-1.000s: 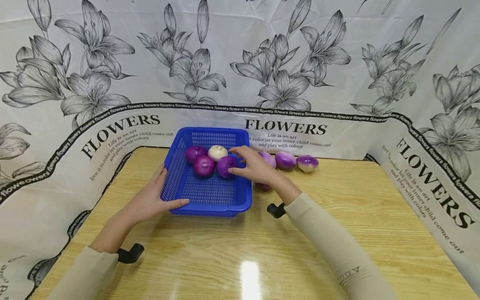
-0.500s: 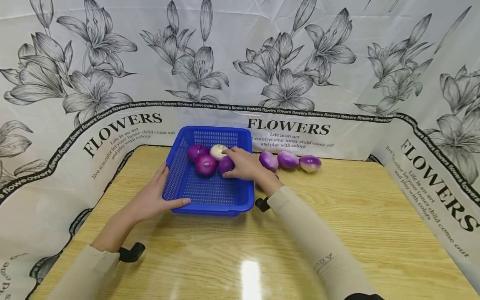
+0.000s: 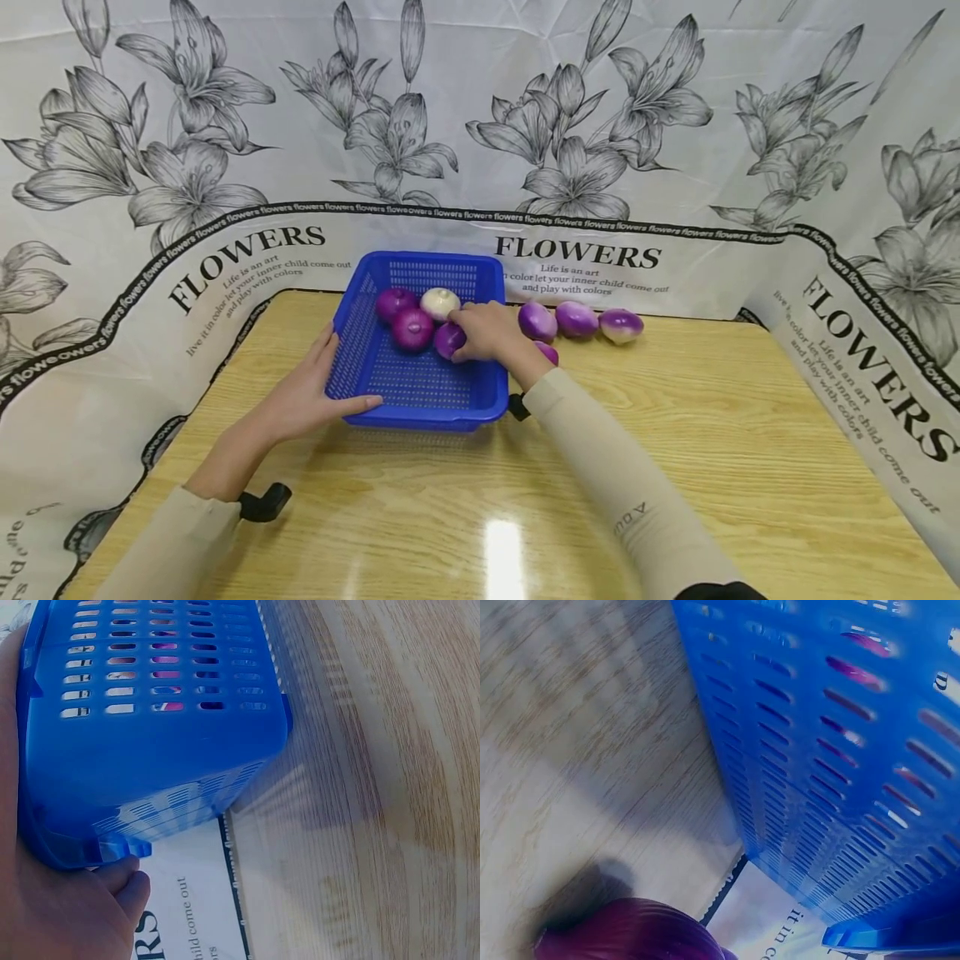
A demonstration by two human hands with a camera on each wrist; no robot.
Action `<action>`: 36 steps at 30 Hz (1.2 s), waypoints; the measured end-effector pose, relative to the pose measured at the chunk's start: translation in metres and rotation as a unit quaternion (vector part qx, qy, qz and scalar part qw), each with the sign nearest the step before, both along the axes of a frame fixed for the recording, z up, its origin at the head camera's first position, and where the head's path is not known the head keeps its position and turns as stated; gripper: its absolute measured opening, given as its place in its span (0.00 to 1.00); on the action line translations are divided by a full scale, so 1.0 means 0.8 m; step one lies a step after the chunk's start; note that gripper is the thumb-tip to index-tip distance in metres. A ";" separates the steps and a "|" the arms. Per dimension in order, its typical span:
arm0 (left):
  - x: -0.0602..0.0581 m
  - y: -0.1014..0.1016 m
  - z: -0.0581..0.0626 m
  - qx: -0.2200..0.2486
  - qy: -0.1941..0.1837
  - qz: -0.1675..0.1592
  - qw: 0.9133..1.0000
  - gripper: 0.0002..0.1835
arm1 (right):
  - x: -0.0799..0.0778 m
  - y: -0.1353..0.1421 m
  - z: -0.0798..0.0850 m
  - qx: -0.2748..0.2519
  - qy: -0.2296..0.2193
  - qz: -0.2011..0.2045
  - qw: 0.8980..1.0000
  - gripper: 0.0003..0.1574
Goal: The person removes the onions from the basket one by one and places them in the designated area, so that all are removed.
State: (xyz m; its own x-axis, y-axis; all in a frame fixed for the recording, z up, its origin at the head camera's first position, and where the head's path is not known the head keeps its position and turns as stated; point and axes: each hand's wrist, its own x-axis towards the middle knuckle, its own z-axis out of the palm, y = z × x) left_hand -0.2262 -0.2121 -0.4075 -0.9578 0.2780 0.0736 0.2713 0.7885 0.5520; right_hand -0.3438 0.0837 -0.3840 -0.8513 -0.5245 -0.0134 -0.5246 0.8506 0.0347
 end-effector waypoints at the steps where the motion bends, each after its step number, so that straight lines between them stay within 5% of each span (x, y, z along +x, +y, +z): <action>1: 0.001 0.000 0.001 -0.001 -0.001 0.001 1.000 0.71 | 0.000 0.000 0.000 0.000 -0.002 0.001 1.000 0.44; 14: 0.001 -0.001 -0.006 0.001 -0.001 -0.001 1.000 0.71 | 0.004 0.003 -0.004 -0.009 -0.014 0.017 1.000 0.43; 25: -0.001 -0.001 0.002 0.000 0.003 0.000 1.000 0.71 | 0.002 0.007 0.003 -0.103 -0.016 0.035 0.994 0.46; 31: 0.000 -0.001 0.004 -0.004 -0.001 0.002 1.000 0.71 | 0.001 0.011 0.002 -0.187 -0.014 0.044 0.981 0.50; 36: -0.001 -0.001 0.004 -0.007 -0.003 0.001 1.000 0.71 | 0.004 0.016 0.006 -0.273 -0.037 0.045 0.960 0.49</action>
State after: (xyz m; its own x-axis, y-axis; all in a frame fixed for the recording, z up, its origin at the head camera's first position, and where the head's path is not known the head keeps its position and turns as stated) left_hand -0.2268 -0.2126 -0.4045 -0.9585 0.2778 0.0636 0.2667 0.7961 0.5432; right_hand -0.3409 0.0963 -0.3792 -0.8094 -0.5425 0.2249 -0.5808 0.6827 -0.4433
